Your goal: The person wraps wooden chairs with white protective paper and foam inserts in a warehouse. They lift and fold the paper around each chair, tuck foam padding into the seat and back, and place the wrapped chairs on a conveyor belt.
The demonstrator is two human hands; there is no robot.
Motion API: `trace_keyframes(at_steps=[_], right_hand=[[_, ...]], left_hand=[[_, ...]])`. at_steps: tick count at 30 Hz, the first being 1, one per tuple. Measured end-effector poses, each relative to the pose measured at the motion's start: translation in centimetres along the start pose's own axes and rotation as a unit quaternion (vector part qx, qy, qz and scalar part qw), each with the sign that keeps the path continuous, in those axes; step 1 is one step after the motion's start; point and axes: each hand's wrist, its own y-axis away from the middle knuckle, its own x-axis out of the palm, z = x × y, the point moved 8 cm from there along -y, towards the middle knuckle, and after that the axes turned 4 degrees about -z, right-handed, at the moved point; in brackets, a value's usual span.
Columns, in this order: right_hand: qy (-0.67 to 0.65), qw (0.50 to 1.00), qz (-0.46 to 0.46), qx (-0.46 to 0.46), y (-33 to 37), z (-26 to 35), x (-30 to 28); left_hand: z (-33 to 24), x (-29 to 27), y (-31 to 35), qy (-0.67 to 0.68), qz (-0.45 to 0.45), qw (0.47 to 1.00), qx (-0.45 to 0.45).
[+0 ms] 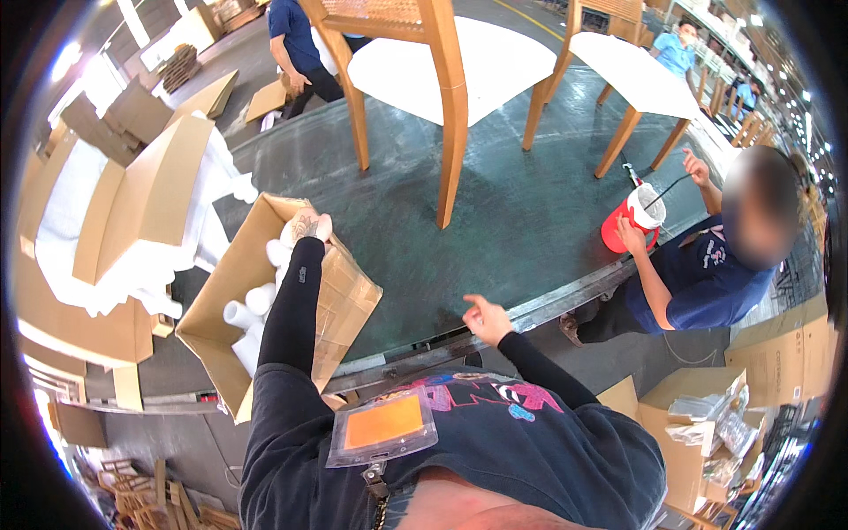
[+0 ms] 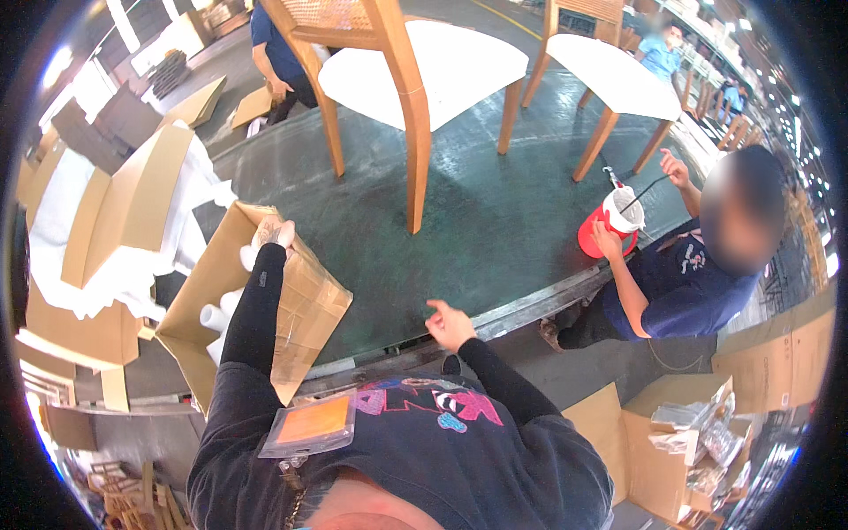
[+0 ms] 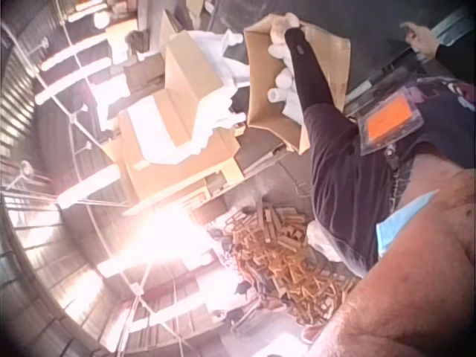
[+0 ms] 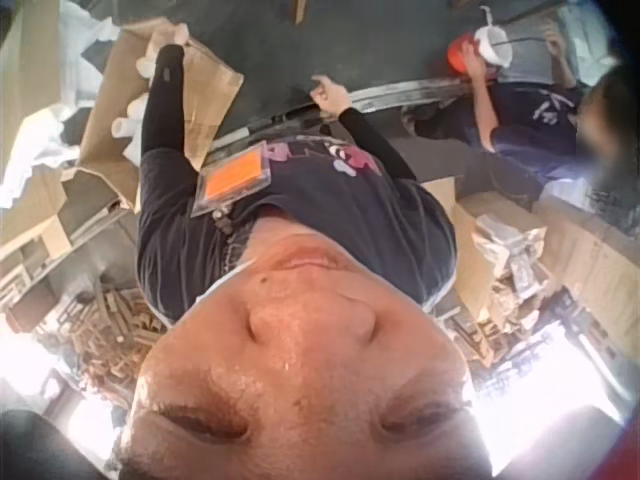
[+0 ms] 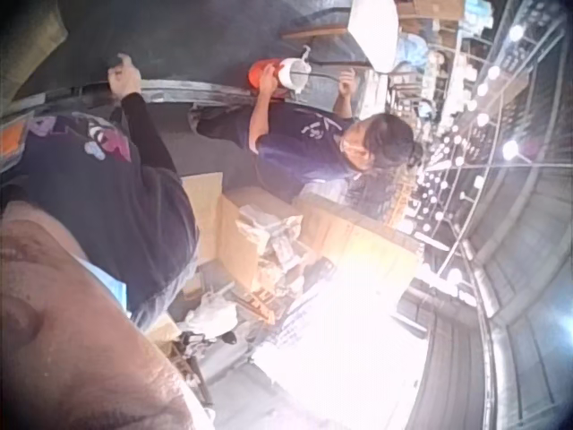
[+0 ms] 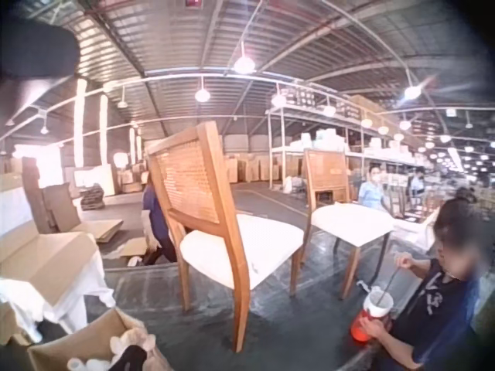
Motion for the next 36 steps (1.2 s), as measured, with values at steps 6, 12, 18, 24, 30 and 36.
trace_keyframes(at_steps=[6, 12, 18, 24, 30, 36], right_hand=[[-0.012, 0.991, 0.079, 0.107, 8.0, -4.9, 1.7], [-0.239, 0.934, -0.101, 0.245, 3.2, -13.0, -8.1], [-0.354, 0.910, -0.101, 0.193, -19.2, -9.5, -18.1], [-0.625, 0.765, -0.104, 0.113, -39.1, -3.9, -24.2], [-0.740, 0.666, -0.072, 0.053, -46.0, -2.2, -25.5], [-0.753, 0.644, -0.083, 0.105, -44.4, -1.2, -21.3]], left_hand=[[-4.9, 0.5, -1.0, -0.035, 0.073, 0.996, 0.049], [-8.4, -6.5, -0.7, -0.100, -0.130, 0.982, 0.092], [-28.3, -13.3, 3.9, 0.324, -0.239, 0.844, 0.354], [-38.7, -12.6, 1.9, 0.339, -0.410, 0.823, 0.199], [-38.9, -10.9, 0.7, 0.328, -0.419, 0.825, 0.189], [-34.5, -12.1, -1.7, 0.452, -0.377, 0.771, 0.243]])
